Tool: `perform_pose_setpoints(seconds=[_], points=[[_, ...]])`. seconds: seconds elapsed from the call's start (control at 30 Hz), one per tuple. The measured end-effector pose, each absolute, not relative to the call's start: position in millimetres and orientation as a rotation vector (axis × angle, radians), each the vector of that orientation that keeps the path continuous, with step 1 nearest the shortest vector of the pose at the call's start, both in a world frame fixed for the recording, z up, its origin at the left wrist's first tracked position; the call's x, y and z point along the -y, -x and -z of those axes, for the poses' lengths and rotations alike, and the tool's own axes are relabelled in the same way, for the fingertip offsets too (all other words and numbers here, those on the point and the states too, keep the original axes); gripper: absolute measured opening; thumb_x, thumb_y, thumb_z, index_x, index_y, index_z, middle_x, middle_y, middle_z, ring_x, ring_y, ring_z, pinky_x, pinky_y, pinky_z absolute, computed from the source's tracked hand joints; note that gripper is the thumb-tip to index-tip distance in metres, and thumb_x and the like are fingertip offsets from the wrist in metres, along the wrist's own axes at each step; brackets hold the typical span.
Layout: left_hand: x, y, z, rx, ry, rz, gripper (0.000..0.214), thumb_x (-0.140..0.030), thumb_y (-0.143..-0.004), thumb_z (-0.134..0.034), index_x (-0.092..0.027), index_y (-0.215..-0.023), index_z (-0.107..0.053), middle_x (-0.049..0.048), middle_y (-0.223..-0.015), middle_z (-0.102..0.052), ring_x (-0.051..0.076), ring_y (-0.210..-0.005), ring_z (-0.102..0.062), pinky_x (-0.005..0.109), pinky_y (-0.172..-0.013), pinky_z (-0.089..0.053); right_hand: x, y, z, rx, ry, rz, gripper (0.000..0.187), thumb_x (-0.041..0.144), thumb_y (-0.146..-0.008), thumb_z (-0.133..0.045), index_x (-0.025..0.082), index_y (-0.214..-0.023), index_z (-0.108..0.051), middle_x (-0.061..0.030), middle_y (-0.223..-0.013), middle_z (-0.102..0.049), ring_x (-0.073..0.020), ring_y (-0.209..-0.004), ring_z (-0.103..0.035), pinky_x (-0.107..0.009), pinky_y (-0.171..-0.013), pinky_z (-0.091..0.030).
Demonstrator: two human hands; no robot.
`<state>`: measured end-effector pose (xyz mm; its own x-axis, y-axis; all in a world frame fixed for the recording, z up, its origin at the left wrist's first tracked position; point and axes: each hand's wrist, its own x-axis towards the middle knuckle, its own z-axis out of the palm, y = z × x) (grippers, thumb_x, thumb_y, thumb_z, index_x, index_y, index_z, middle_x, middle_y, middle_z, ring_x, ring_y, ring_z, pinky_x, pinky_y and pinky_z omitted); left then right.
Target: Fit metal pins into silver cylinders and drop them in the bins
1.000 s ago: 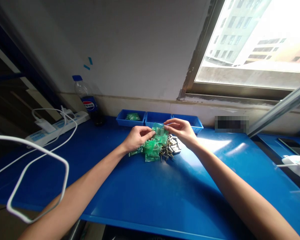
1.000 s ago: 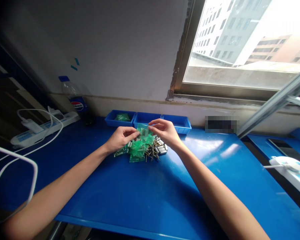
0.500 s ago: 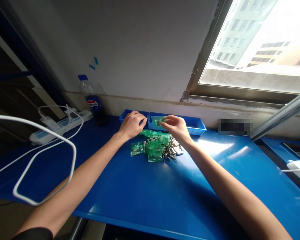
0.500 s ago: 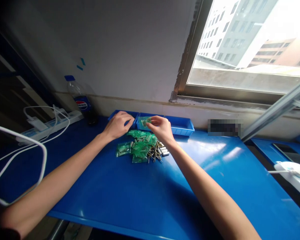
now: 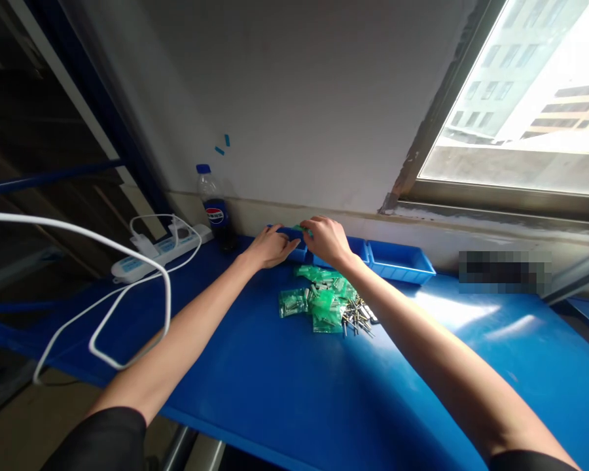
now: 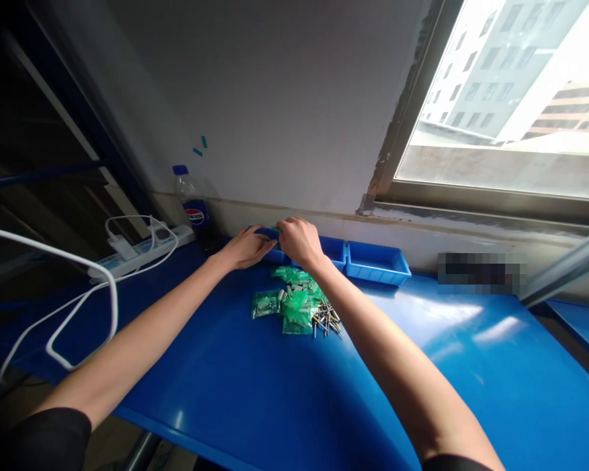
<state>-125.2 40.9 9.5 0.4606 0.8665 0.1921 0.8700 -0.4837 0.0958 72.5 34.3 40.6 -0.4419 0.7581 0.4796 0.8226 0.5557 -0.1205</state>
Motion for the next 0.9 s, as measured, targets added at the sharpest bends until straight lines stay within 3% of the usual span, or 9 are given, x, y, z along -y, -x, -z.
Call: perform_pose_setpoints(seconds=[0.13, 0.3, 0.43, 0.53, 0.67, 0.73, 0.9], points=[[-42.3, 145.2, -5.1, 1.521, 2.730, 0.413, 0.058, -0.053, -0.105, -0.030, -0.026, -0.095, -0.080, 0.0026, -0.126, -0.074, 0.032, -0.145, -0.042, 0.047, -0.118, -0.036, -43.5, -61.0, -46.0, 2.531, 1.259, 0.249, 0.030, 0.016, -0.094, -0.054, 0.019, -0.115, -0.076, -0.0134, -0.116, -0.075, -0.0281, -0.113, -0.067, -0.031, -0.085, -0.049], [-43.5, 150.2, 0.4, 1.583, 2.466, 0.681, 0.035, -0.031, -0.097, -0.046, -0.020, -0.102, -0.079, 0.0074, -0.113, -0.077, 0.030, -0.130, -0.056, 0.045, -0.114, -0.043, -52.7, -51.6, -48.2, 2.667, 1.204, 0.280, 0.030, 0.016, -0.096, -0.053, 0.018, -0.114, -0.077, -0.0154, -0.117, -0.074, -0.0293, -0.113, -0.068, -0.031, -0.084, -0.049], [-42.1, 150.2, 7.6, 1.728, 2.323, 0.777, 0.034, -0.020, -0.092, -0.046, -0.019, -0.098, -0.080, 0.0091, -0.109, -0.077, 0.028, -0.113, -0.066, 0.041, -0.105, -0.051, -56.0, -41.0, -45.1, 2.732, 1.221, 0.228, 0.030, 0.031, -0.100, -0.054, 0.018, -0.111, -0.079, -0.0174, -0.114, -0.076, -0.0323, -0.106, -0.071, -0.034, -0.083, -0.049], [-41.2, 152.5, 14.2, 1.723, 2.392, 0.811, 0.035, -0.019, -0.093, -0.045, -0.020, -0.101, -0.080, 0.0088, -0.111, -0.077, 0.027, -0.109, -0.068, 0.038, -0.100, -0.054, -56.8, -36.4, -40.3, 2.748, 1.308, 0.119, 0.040, 0.041, -0.104, -0.048, 0.018, -0.102, -0.081, -0.0179, -0.106, -0.078, -0.0324, -0.101, -0.073, -0.035, -0.086, -0.048], [-39.6, 156.1, 18.3, 1.631, 2.468, 0.899, 0.039, -0.021, -0.097, -0.043, -0.021, -0.112, -0.078, 0.0072, -0.115, -0.076, 0.024, -0.115, -0.067, 0.038, -0.111, -0.049, -55.4, -41.4, -35.3, 2.742, 1.279, -0.177, 0.044, 0.040, -0.106, -0.041, 0.023, -0.099, -0.081, -0.0087, -0.098, -0.081, -0.0254, -0.095, -0.074, -0.028, -0.079, -0.045], [-37.6, 157.0, 16.9, 1.597, 2.506, 0.853, 0.039, -0.023, -0.097, -0.043, -0.022, -0.112, -0.079, 0.0061, -0.119, -0.076, 0.024, -0.120, -0.064, 0.041, -0.118, -0.043, -53.4, -45.9, -32.7, 2.751, 1.258, -0.201, 0.044, 0.039, -0.106, -0.042, 0.022, -0.096, -0.081, -0.0084, -0.094, -0.081, -0.0243, -0.093, -0.073, -0.027, -0.078, -0.044], [-33.3, 155.6, 7.0, 1.615, 2.498, 0.627, 0.040, -0.031, -0.098, -0.043, -0.023, -0.099, -0.082, 0.0062, -0.120, -0.076, 0.028, -0.127, -0.059, 0.044, -0.120, -0.038, -49.9, -51.9, -24.5, 2.703, 1.134, -0.015, 0.038, 0.032, -0.105, -0.044, 0.021, -0.112, -0.080, -0.0122, -0.122, -0.076, -0.0255, -0.115, -0.068, -0.028, -0.092, -0.044]])
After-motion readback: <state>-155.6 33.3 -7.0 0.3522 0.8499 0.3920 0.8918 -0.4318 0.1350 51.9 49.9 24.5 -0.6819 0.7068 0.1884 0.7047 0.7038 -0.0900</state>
